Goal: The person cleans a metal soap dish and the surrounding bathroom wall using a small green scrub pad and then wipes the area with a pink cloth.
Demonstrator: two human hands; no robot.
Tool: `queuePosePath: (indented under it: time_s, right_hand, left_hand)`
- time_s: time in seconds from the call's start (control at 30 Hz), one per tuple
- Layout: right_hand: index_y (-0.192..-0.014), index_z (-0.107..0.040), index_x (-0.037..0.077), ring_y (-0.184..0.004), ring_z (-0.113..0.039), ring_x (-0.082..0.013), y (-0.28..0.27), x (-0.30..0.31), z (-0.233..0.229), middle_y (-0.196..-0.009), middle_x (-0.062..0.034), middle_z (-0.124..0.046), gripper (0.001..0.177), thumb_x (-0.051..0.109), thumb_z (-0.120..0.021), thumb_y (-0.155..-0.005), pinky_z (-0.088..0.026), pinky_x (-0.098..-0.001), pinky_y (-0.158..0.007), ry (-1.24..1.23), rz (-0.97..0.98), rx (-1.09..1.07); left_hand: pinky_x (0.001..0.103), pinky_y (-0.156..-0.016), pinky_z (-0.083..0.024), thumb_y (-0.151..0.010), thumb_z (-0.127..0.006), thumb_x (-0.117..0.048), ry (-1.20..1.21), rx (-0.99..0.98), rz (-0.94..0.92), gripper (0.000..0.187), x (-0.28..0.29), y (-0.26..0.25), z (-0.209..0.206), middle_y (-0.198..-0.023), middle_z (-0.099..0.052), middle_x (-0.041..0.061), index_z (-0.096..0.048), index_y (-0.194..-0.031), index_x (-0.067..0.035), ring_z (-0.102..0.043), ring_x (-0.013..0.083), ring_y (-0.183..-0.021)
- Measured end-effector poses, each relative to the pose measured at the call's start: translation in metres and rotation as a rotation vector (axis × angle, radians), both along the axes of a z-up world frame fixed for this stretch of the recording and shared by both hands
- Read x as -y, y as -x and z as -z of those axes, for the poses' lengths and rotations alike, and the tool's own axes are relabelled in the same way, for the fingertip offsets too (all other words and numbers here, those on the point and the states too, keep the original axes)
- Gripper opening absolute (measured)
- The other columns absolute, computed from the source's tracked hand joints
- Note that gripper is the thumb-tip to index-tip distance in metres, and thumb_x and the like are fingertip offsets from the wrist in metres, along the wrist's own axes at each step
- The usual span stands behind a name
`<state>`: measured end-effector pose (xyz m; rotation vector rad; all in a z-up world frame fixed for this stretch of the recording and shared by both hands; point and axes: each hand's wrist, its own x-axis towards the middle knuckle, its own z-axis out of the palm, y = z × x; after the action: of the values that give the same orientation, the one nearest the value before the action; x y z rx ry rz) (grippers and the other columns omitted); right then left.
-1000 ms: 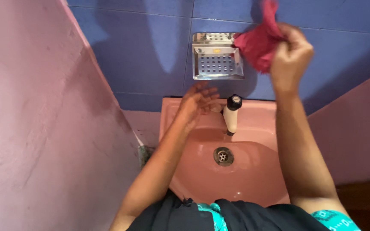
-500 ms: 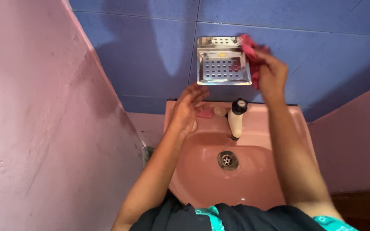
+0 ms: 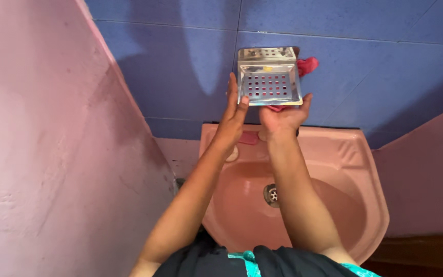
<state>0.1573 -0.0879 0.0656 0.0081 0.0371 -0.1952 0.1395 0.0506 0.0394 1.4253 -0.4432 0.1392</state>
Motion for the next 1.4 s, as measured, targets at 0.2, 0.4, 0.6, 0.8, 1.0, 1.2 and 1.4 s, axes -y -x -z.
queuePosePath:
  time_s: [0.2, 0.4, 0.6, 0.8, 1.0, 1.2, 1.4]
  right_hand:
    - [-0.141, -0.055, 0.000, -0.117, -0.059, -0.0333, -0.057, -0.015, 0.083, -0.135, -0.0195, -0.060, 0.058, 0.043, -0.036, -0.107, -0.047, -0.0483, -0.100, 0.128, -0.136, 0.518]
    - [-0.129, -0.057, 0.005, -0.108, -0.064, -0.0257, -0.040, -0.048, 0.063, -0.119, -0.0103, -0.066, 0.050, 0.044, -0.043, -0.101, -0.056, -0.0417, -0.098, 0.316, -0.125, 0.082]
    - [-0.157, -0.045, -0.003, -0.116, -0.063, -0.0259, 0.035, -0.009, 0.060, -0.136, -0.0168, -0.062, 0.088, 0.070, -0.036, -0.108, -0.052, -0.0359, -0.107, 0.176, -0.626, 0.474]
    - [-0.140, -0.051, 0.001, -0.125, -0.060, -0.0319, 0.038, 0.035, 0.033, -0.136, -0.0172, -0.063, 0.084, 0.067, -0.037, -0.090, -0.044, -0.0515, -0.110, 0.333, -0.153, -0.146]
    - [-0.137, -0.053, 0.000, -0.128, -0.057, -0.0317, 0.021, 0.053, 0.000, -0.141, -0.0171, -0.059, 0.058, 0.047, -0.047, -0.103, -0.041, -0.0491, -0.115, 0.186, -0.231, 0.373]
    - [-0.132, -0.061, 0.003, -0.141, -0.053, -0.0316, 0.060, 0.052, 0.000, -0.145, -0.0143, -0.061, 0.038, 0.028, -0.045, -0.108, -0.034, -0.0519, -0.129, 0.423, -0.064, 0.283]
    - [-0.131, -0.059, 0.004, -0.146, -0.050, -0.0336, 0.099, 0.053, 0.004, -0.150, -0.0152, -0.059, 0.038, 0.032, -0.043, -0.110, -0.031, -0.0549, -0.131, 0.447, -0.072, 0.282]
  left_hand:
    - [0.039, -0.124, -0.021, -0.099, -0.061, -0.042, 0.110, -0.081, -0.022, 0.103, 0.000, -0.006, 0.007, -0.171, -0.012, 0.021, 0.013, -0.163, -0.011, -0.018, 0.0305, -0.157]
    - [0.040, -0.127, -0.027, -0.090, -0.086, -0.033, -0.104, 0.111, -0.485, 0.113, -0.001, -0.011, 0.008, -0.168, -0.021, 0.026, -0.003, -0.161, -0.005, -0.026, 0.0328, -0.156]
    - [0.042, -0.108, -0.046, -0.079, -0.085, -0.030, 0.341, -0.058, 0.009, 0.122, 0.001, 0.021, 0.026, -0.150, -0.046, 0.018, 0.001, -0.163, -0.008, -0.050, 0.0284, -0.134]
    - [0.045, -0.099, -0.048, -0.096, -0.069, -0.040, 0.397, -0.257, 0.199, 0.088, 0.016, 0.026, 0.050, -0.143, -0.054, 0.018, -0.023, -0.166, -0.012, -0.050, 0.0267, -0.118]
    - [0.048, -0.096, -0.052, -0.100, -0.047, -0.062, 0.761, -0.456, 0.416, 0.079, -0.006, 0.022, 0.033, -0.145, -0.053, 0.020, -0.026, -0.160, -0.013, -0.055, 0.0341, -0.132]
    - [0.051, -0.102, -0.051, -0.100, -0.044, -0.060, 0.777, -0.504, 0.357, 0.073, -0.024, 0.030, 0.032, -0.146, -0.052, 0.017, -0.033, -0.156, -0.014, -0.054, 0.0317, -0.132]
    - [0.048, -0.104, -0.045, -0.104, -0.042, -0.057, 0.685, -0.384, 0.323, 0.071, -0.018, 0.031, 0.024, -0.152, -0.049, 0.017, -0.033, -0.158, -0.013, -0.049, 0.0308, -0.138]
